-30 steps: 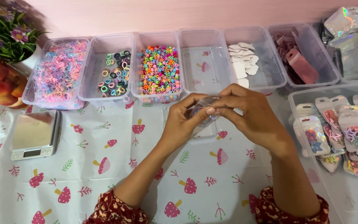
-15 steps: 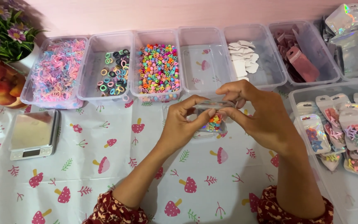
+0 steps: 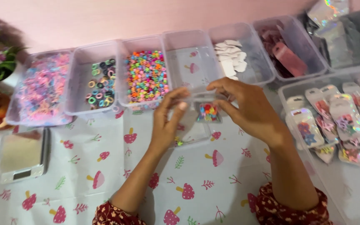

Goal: Picking small colorful beads and charms from storage bins and placing them into small plastic bags for packaging.

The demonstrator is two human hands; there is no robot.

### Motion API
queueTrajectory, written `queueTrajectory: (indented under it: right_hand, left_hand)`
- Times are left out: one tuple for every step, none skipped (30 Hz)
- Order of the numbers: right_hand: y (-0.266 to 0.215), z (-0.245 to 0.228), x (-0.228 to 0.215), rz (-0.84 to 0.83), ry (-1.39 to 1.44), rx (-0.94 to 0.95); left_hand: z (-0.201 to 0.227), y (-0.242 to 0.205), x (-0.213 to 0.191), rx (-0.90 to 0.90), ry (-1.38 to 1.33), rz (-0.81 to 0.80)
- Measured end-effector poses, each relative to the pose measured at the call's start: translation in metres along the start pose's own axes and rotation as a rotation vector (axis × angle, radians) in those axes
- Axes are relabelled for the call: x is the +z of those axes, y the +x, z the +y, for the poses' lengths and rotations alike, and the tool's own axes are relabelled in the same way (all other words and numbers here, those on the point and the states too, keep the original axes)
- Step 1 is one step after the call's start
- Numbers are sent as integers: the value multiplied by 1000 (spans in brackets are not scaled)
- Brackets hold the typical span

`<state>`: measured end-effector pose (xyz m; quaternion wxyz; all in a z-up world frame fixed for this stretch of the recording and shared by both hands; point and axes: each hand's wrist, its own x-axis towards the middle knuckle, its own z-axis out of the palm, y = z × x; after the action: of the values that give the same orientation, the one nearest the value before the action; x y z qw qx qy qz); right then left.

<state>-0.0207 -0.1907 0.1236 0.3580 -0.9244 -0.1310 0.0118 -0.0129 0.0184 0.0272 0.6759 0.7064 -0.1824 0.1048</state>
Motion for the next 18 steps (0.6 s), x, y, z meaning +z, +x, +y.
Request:
queueTrajectory:
  right_hand:
    - [3,7,1,9,1,18]
    - [4,15,2,68,-11,-159]
    - [4,23,3,125,-27,-336]
    - [5,24,4,148,-34,-312]
    - [6,24,5,165,-25,-355]
    - [7,25,5,185,-17,-396]
    - [5,23,3,210,-26,-372]
    - [4,20,1,202,-27,-353]
    - [4,18,-1,194,-27,-334]
    - [2,20,-5,211,-31,-312]
    - [0,22,-8,267,11,-365]
    - [0,24,-12,320,47,-425]
    - [-3,27,-19,335,38,-411]
    - [-6,31,-26,341,71,-444]
    - [-9,34,-31,346,104,-477]
    - [-16,32,-43,350,106,-464]
    - [-23,30,-54,352,39,-268]
    - [-29,27,-67,351,-30,-76]
  left_hand:
    - [-10,-2,1,-5,-7,-19]
    - [-20,-5,2,48,188,74]
    - [-29,-8,5,106,382,165]
    - [-33,-9,7,114,368,136]
    - [-36,-10,10,174,498,86]
    - [-39,-10,12,239,627,35]
    - [-40,-11,13,254,611,6]
    - [-40,-11,14,191,661,-9]
    - [-40,-12,15,129,711,-23]
    - [-41,-12,14,137,701,-48]
    - [-43,-12,14,155,728,-42]
    - [-44,-10,13,176,753,-27]
    - [-46,-10,13,187,741,-44]
    - [-48,-10,13,196,750,-35]
    - [-50,-11,11,205,759,-26]
    - [-47,-11,12,202,756,-40]
    - [-44,-12,11,204,742,-23]
    - [-41,-10,12,209,727,-2]
